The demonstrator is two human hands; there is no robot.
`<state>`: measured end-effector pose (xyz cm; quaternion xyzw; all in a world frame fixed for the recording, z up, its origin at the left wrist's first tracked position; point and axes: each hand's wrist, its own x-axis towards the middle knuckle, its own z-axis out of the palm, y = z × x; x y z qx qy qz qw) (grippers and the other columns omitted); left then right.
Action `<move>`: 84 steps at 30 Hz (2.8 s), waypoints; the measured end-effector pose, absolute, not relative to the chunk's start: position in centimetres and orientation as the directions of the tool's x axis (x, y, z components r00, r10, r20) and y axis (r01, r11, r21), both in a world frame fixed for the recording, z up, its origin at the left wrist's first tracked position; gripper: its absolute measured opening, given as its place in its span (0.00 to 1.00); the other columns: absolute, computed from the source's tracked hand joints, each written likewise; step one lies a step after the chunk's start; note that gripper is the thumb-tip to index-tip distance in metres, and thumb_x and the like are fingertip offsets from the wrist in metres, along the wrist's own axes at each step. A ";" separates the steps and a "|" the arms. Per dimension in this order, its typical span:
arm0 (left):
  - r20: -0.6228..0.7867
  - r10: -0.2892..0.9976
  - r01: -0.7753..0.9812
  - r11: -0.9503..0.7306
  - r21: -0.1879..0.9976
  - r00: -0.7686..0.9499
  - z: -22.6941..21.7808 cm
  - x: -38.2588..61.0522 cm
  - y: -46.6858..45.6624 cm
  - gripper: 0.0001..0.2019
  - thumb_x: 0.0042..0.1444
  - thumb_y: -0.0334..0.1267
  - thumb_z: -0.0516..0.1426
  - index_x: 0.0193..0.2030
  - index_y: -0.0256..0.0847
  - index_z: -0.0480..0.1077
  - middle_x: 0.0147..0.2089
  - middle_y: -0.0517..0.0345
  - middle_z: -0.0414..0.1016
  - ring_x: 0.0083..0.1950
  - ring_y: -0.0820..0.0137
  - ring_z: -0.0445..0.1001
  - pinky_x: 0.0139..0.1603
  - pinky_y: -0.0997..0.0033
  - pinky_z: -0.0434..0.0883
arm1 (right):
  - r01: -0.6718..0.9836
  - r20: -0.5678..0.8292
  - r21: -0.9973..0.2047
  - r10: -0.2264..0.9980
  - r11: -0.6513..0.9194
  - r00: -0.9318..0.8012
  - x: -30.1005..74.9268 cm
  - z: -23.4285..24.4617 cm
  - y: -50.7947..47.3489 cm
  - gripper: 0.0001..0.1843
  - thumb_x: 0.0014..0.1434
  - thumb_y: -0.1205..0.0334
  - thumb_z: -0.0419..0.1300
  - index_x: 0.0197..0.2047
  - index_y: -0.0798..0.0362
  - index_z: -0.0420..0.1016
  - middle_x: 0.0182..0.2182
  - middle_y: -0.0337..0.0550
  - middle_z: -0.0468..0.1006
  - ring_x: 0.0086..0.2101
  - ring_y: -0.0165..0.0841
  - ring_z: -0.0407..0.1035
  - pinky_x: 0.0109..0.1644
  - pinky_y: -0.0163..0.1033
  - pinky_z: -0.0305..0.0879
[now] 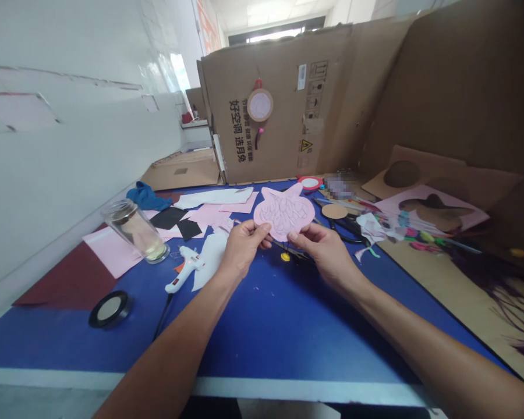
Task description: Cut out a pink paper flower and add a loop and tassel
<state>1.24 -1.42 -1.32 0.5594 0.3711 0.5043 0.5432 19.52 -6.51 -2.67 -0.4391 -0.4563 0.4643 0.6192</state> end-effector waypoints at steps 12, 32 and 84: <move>0.127 0.947 -0.095 -0.103 0.990 0.294 -1.6 1.5 -1.7 0.12 0.56 0.46 0.70 0.33 0.39 0.79 0.30 0.53 0.82 0.28 0.71 0.76 0.33 0.69 0.72 | -0.172 0.189 -0.962 0.972 0.212 0.143 19.6 -2.9 -6.3 0.20 0.49 0.44 0.80 0.36 0.49 0.85 0.34 0.42 0.86 0.35 0.37 0.75 0.43 0.43 0.71; 0.109 0.956 -0.066 -0.095 0.993 0.272 -1.4 1.9 -2.0 0.10 0.51 0.41 0.72 0.30 0.38 0.79 0.29 0.55 0.82 0.27 0.73 0.75 0.34 0.70 0.73 | -0.302 0.202 -0.926 0.973 0.226 0.109 19.8 -3.1 -5.8 0.25 0.44 0.50 0.84 0.44 0.48 0.87 0.37 0.41 0.88 0.39 0.38 0.81 0.51 0.46 0.76; 0.129 0.964 -0.219 -0.077 0.973 0.232 -1.2 1.6 -1.8 0.16 0.47 0.44 0.75 0.42 0.39 0.85 0.39 0.52 0.87 0.35 0.68 0.78 0.40 0.67 0.74 | -0.234 0.179 -0.951 0.977 0.203 0.119 20.0 -3.2 -6.0 0.24 0.45 0.53 0.83 0.43 0.49 0.85 0.33 0.38 0.84 0.32 0.34 0.74 0.40 0.42 0.71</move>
